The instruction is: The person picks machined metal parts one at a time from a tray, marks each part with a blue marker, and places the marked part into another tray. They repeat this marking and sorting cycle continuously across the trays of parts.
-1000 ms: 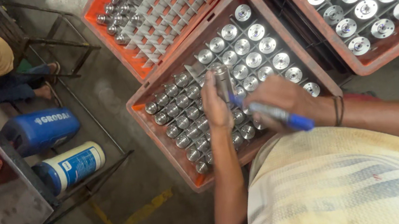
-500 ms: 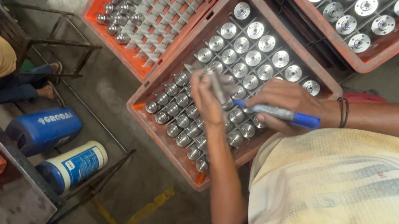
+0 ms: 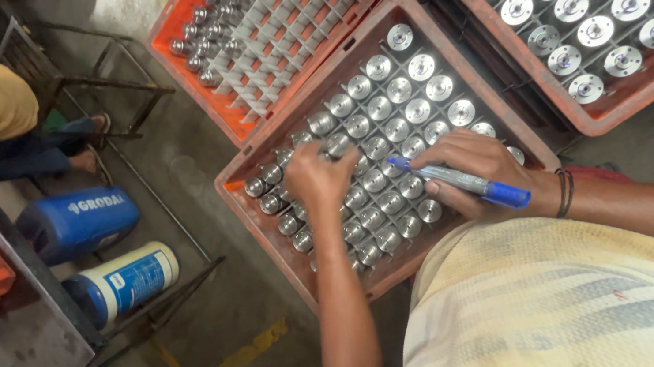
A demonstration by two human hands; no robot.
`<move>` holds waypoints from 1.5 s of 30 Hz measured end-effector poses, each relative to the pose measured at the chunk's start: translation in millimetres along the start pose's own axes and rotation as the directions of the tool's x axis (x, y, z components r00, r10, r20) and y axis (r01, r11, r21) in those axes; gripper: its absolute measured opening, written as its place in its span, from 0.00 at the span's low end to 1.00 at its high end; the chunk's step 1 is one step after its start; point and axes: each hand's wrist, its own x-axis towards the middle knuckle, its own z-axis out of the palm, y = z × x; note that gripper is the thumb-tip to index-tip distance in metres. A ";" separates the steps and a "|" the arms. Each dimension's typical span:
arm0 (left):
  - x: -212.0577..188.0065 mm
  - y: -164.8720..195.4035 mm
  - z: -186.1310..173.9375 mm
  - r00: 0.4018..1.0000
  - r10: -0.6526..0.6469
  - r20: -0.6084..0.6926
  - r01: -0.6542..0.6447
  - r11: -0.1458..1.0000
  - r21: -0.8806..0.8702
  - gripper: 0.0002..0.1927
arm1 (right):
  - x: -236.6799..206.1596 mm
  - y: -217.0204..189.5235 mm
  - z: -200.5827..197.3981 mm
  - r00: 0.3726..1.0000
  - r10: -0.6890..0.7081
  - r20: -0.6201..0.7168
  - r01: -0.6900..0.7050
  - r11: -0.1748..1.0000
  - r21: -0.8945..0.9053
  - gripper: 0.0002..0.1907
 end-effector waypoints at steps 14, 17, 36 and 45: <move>-42.4 38.1 34.9 0.891 -0.136 0.433 0.434 -0.026 -0.901 0.22 | 7.9 -2.1 9.8 0.967 -0.237 0.091 0.237 0.971 0.016 0.13; -41.6 40.3 27.6 0.926 -0.104 0.364 0.368 0.017 -0.930 0.23 | 4.3 -6.0 6.7 0.985 -0.170 0.022 0.169 0.985 0.036 0.13; -7.6 25.4 1.1 0.998 0.019 0.059 -0.015 0.998 -0.055 0.26 | 5.0 -7.0 1.3 0.998 -0.039 -0.042 0.041 0.998 0.041 0.14; 12.6 15.5 -2.9 0.983 0.165 -0.084 -0.185 0.863 -0.469 0.20 | 0.3 -4.4 -1.9 0.996 -0.012 -0.084 0.012 1.000 0.003 0.14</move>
